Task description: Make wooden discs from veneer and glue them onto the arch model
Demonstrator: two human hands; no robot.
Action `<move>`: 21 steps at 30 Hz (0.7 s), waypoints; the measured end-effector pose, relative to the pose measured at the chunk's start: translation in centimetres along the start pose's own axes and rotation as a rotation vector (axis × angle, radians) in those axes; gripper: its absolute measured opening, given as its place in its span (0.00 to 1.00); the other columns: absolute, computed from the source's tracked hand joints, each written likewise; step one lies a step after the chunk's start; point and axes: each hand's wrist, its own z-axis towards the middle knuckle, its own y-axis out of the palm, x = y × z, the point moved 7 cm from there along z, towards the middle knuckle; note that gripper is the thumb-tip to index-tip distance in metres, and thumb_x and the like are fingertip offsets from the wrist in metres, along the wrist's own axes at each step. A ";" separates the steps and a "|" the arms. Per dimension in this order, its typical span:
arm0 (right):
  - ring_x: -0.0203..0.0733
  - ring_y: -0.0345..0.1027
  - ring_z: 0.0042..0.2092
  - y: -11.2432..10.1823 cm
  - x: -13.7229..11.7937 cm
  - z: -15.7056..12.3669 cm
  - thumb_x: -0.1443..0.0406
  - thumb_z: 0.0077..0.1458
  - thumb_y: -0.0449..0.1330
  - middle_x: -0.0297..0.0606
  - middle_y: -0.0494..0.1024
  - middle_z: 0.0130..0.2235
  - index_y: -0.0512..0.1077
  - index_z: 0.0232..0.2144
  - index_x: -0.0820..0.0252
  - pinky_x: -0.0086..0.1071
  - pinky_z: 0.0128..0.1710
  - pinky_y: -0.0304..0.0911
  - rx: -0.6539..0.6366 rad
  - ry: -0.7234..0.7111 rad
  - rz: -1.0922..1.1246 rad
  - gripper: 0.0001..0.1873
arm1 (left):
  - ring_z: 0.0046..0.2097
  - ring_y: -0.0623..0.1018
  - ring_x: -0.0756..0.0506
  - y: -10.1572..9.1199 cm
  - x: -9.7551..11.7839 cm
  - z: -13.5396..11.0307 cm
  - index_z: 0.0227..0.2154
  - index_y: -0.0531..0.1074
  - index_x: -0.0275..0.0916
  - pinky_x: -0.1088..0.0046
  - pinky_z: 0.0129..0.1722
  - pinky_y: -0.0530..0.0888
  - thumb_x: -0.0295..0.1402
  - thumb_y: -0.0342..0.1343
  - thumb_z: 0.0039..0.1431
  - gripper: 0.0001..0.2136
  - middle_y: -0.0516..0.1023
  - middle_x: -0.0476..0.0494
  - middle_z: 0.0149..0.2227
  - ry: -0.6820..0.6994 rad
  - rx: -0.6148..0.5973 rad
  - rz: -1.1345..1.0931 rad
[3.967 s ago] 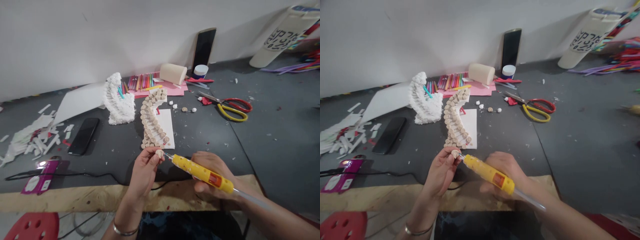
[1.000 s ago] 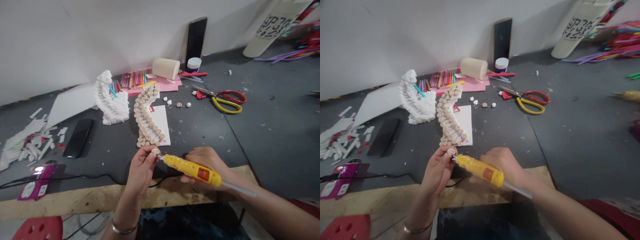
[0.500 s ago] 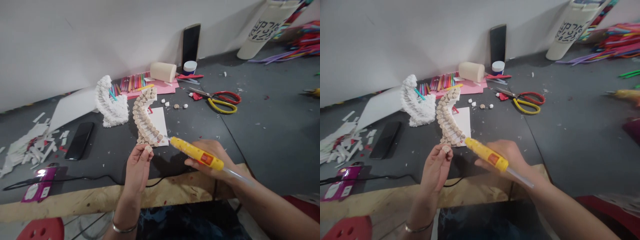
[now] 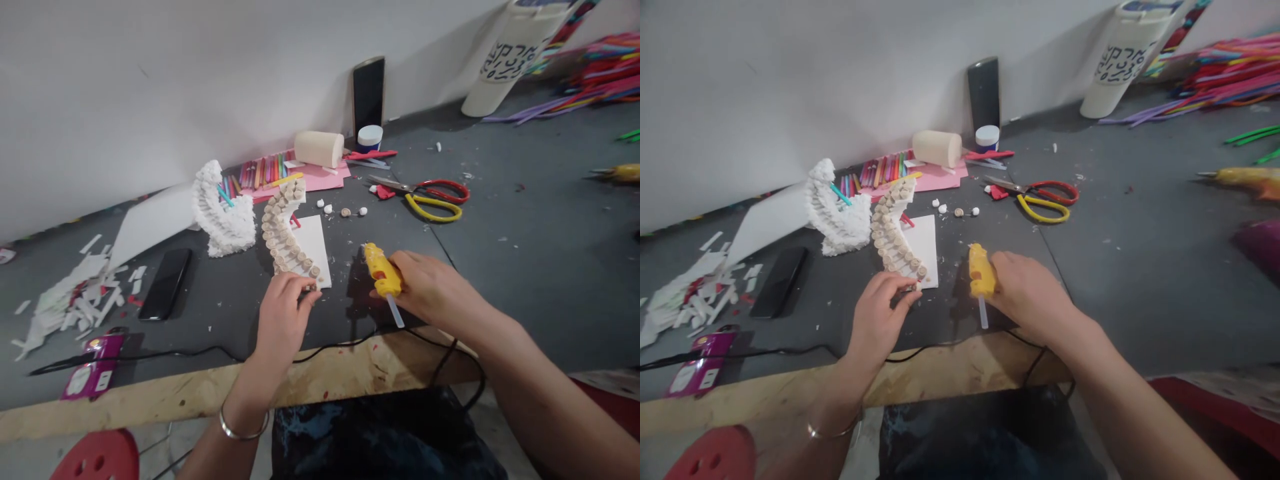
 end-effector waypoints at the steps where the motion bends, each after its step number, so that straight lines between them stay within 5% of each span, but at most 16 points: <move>1: 0.42 0.62 0.29 0.0 0.1 0.0 0.51 0.58 0.58 0.37 0.70 0.29 0.61 0.30 0.56 0.33 0.28 0.49 0.004 0.000 -0.010 0.16 | 0.41 0.75 0.45 0.4 0.1 0.3 0.36 0.73 0.39 0.69 0.41 0.72 0.29 0.58 0.60 0.02 0.75 0.44 0.37 0.051 -0.014 0.059; 7: 0.43 0.63 0.31 -0.1 0.9 0.6 0.50 0.57 0.58 0.39 0.70 0.30 0.62 0.31 0.57 0.34 0.31 0.52 0.070 0.030 0.015 0.17 | 0.38 0.74 0.42 2.5 0.1 1.1 0.34 0.73 0.38 0.66 0.38 0.70 0.30 0.55 0.62 0.04 0.74 0.43 0.33 0.218 -0.068 0.269; 21: 0.44 0.64 0.31 0.2 1.4 0.8 0.46 0.57 0.57 0.41 0.71 0.30 0.63 0.31 0.58 0.34 0.30 0.52 0.068 0.079 0.122 0.21 | 0.37 0.72 0.41 3.2 0.3 0.8 0.37 0.73 0.36 0.64 0.38 0.68 0.30 0.50 0.65 0.07 0.72 0.41 0.33 0.248 -0.137 0.411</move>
